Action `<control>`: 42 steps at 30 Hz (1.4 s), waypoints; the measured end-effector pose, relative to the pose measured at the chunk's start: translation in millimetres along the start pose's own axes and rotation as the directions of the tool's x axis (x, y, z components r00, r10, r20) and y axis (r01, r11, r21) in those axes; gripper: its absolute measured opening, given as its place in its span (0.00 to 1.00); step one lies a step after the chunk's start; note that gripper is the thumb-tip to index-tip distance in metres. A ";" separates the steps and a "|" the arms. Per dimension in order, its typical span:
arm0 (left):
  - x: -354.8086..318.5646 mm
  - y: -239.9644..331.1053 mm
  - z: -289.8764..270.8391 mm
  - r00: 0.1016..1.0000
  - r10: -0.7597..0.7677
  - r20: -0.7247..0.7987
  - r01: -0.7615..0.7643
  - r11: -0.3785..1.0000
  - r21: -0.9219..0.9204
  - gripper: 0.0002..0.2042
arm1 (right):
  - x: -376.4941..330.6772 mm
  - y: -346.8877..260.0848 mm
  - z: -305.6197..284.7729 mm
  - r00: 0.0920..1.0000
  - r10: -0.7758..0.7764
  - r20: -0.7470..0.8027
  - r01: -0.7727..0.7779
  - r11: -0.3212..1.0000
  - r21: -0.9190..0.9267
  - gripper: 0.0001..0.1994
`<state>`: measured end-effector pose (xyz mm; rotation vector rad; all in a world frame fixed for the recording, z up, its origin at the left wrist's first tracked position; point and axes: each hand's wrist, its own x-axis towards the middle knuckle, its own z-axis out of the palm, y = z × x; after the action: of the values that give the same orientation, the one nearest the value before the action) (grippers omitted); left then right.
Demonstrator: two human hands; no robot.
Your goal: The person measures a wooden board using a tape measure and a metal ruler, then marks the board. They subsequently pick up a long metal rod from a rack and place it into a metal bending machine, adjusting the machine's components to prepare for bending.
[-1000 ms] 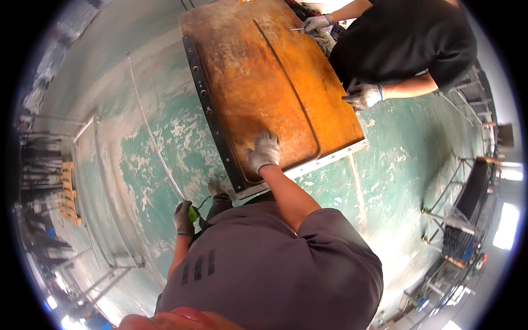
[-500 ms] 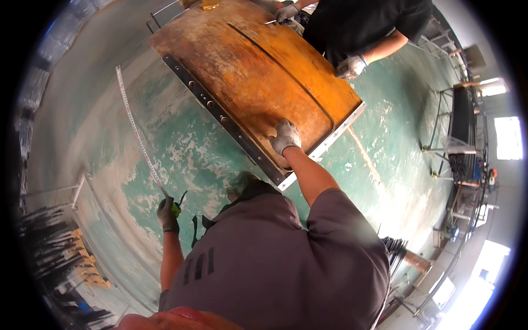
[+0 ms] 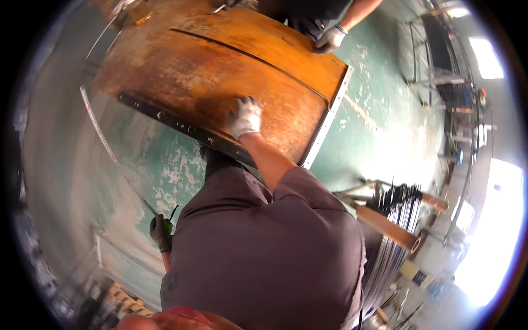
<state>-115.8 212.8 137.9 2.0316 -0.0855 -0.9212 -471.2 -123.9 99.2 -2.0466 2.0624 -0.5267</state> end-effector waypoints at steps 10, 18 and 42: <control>139.3 153.0 34.2 0.959 0.159 0.234 -0.211 0.954 0.214 0.12 | 33.3 -24.7 -3.3 0.997 0.065 0.043 -0.068 0.996 0.058 0.14; 177.7 206.0 103.5 0.932 0.047 0.359 -0.090 0.990 0.106 0.13 | -44.5 -45.3 -9.9 0.928 -0.084 0.363 0.071 0.996 0.050 0.17; 272.8 247.5 111.1 0.850 0.122 0.512 -0.383 0.811 0.442 0.16 | 232.3 -97.1 51.4 1.000 0.013 -0.009 -0.014 0.994 -0.107 0.37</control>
<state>77.3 -119.8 127.1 2.1590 -0.9658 -1.2867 -368.9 -359.1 115.0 -2.0904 2.1514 -0.4320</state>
